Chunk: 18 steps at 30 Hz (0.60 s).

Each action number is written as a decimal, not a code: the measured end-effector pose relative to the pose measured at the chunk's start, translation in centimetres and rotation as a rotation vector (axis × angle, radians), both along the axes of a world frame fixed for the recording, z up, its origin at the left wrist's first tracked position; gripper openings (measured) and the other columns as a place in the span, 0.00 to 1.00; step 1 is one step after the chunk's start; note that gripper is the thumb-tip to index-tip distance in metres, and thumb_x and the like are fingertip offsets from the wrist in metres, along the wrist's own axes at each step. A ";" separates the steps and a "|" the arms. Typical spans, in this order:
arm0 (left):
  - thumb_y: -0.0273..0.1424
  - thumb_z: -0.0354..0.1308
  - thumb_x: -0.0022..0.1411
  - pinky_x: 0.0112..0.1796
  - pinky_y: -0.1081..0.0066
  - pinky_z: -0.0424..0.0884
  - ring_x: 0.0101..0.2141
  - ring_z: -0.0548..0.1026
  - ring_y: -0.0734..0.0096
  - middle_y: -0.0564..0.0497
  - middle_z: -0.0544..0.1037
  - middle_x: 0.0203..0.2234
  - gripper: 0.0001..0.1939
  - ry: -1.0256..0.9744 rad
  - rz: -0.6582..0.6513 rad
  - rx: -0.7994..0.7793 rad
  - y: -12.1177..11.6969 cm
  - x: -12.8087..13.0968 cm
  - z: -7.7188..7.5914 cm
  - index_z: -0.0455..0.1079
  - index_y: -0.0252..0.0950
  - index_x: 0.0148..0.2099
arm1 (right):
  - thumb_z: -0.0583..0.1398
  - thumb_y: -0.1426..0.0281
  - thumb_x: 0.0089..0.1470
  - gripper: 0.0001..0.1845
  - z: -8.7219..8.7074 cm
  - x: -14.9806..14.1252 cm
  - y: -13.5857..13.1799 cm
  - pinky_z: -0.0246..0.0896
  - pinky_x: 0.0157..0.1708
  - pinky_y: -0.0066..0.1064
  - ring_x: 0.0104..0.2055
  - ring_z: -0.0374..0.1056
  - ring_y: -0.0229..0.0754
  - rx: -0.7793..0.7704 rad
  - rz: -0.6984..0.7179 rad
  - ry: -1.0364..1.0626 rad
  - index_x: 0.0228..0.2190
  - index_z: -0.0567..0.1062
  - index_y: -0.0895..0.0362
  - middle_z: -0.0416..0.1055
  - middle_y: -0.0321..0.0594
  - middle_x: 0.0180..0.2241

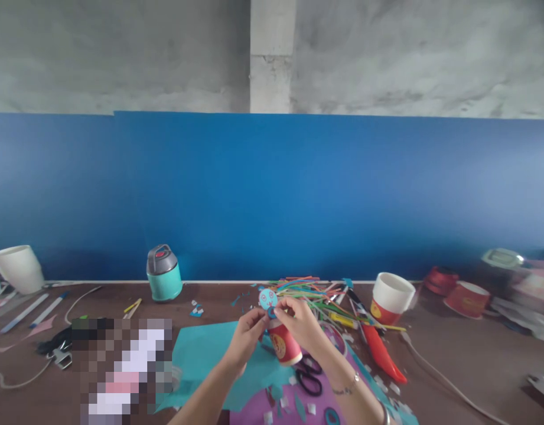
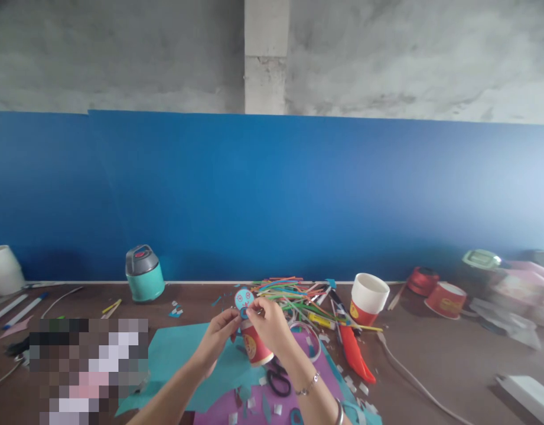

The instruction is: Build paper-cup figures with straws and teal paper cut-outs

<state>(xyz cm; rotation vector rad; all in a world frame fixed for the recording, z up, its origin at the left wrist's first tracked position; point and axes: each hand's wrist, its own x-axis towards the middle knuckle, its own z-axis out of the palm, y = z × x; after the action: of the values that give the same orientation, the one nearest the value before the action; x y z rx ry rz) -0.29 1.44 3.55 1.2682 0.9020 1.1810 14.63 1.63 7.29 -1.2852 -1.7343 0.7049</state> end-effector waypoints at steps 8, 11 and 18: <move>0.48 0.61 0.51 0.25 0.75 0.56 0.23 0.58 0.77 0.57 0.63 0.20 0.21 0.019 -0.009 0.016 -0.2 0.0 0.0 0.70 0.33 0.29 | 0.54 0.69 0.49 0.09 0.3 0.2 -0.2 0.51 0.27 0.27 0.25 0.60 0.38 0.049 -0.019 -0.075 0.21 0.70 0.58 0.66 0.35 0.20; 0.48 0.61 0.51 0.25 0.75 0.56 0.23 0.58 0.77 0.57 0.64 0.20 0.21 0.003 -0.012 -0.004 -0.2 0.0 0.2 0.70 0.33 0.30 | 0.54 0.69 0.51 0.10 0.3 0.4 -0.1 0.52 0.26 0.27 0.25 0.61 0.38 0.049 -0.005 -0.061 0.21 0.69 0.58 0.66 0.34 0.20; 0.51 0.63 0.47 0.25 0.75 0.55 0.22 0.58 0.77 0.57 0.65 0.20 0.23 -0.013 -0.002 -0.034 -0.4 0.1 0.5 0.72 0.34 0.31 | 0.52 0.72 0.53 0.06 1.7 1.0 -1.1 0.54 0.31 0.28 0.28 0.64 0.39 0.178 -0.002 -0.178 0.28 0.69 0.56 0.70 0.37 0.26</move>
<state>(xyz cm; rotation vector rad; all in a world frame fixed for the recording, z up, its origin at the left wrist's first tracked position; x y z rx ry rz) -0.18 0.99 4.06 1.2328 0.9078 1.1664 15.58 0.50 9.02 -1.2563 -1.8922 0.4347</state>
